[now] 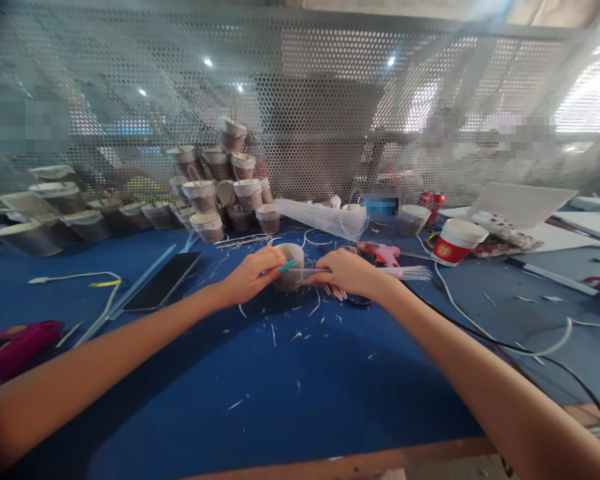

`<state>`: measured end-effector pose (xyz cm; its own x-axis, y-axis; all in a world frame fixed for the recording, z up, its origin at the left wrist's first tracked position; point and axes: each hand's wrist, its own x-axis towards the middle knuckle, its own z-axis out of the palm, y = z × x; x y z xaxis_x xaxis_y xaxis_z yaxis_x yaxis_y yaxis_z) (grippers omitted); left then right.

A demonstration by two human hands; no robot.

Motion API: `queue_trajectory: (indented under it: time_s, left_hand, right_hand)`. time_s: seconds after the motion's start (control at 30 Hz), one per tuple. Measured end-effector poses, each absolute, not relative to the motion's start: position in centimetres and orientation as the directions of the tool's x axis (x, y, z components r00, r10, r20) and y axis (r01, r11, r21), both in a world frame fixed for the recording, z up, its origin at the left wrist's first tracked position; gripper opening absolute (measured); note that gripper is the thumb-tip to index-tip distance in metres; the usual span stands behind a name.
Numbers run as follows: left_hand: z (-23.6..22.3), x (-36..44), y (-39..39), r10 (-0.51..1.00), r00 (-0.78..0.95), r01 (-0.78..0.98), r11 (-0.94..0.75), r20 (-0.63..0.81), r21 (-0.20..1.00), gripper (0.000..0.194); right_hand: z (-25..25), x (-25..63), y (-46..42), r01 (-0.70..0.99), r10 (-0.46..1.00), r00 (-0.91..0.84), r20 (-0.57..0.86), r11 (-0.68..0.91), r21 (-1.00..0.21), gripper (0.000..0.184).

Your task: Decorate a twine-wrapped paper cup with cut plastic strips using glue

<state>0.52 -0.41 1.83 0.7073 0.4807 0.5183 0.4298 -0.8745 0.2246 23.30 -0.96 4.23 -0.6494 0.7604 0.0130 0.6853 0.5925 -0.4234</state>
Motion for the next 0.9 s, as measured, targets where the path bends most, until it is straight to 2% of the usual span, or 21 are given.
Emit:
queue_trajectory:
  time_s: [0.23, 0.4, 0.6, 0.8, 0.9]
  left_hand:
    - [2.2, 0.8, -0.8, 0.503, 0.701, 0.451, -0.862, 0.506, 0.233, 0.025]
    - [1.9, 0.7, -0.6, 0.509, 0.689, 0.451, -0.859, 0.517, 0.243, 0.025]
    - [1.9, 0.7, -0.6, 0.496, 0.692, 0.448, -0.865, 0.525, 0.227, 0.030]
    - [2.2, 0.5, -1.1, 0.506, 0.692, 0.455, -0.860, 0.515, 0.233, 0.026]
    - [2.2, 0.4, -1.1, 0.527, 0.678, 0.467, -0.847, 0.513, 0.254, 0.025]
  right_hand:
    - [4.3, 23.2, -1.2, 0.704, 0.793, -0.607, 0.059, 0.571, -0.423, 0.044]
    - [4.2, 23.1, -1.0, 0.716, 0.789, -0.610, 0.076, 0.589, -0.376, 0.041]
    - [4.1, 23.0, -0.8, 0.780, 0.827, -0.537, 0.168, 0.563, -0.274, 0.034]
    - [5.5, 24.5, -0.4, 0.708, 0.746, -0.546, 0.382, 0.654, -0.265, 0.033]
    - [7.3, 24.0, 0.2, 0.728, 0.723, -0.432, 0.538, 0.632, -0.265, 0.032]
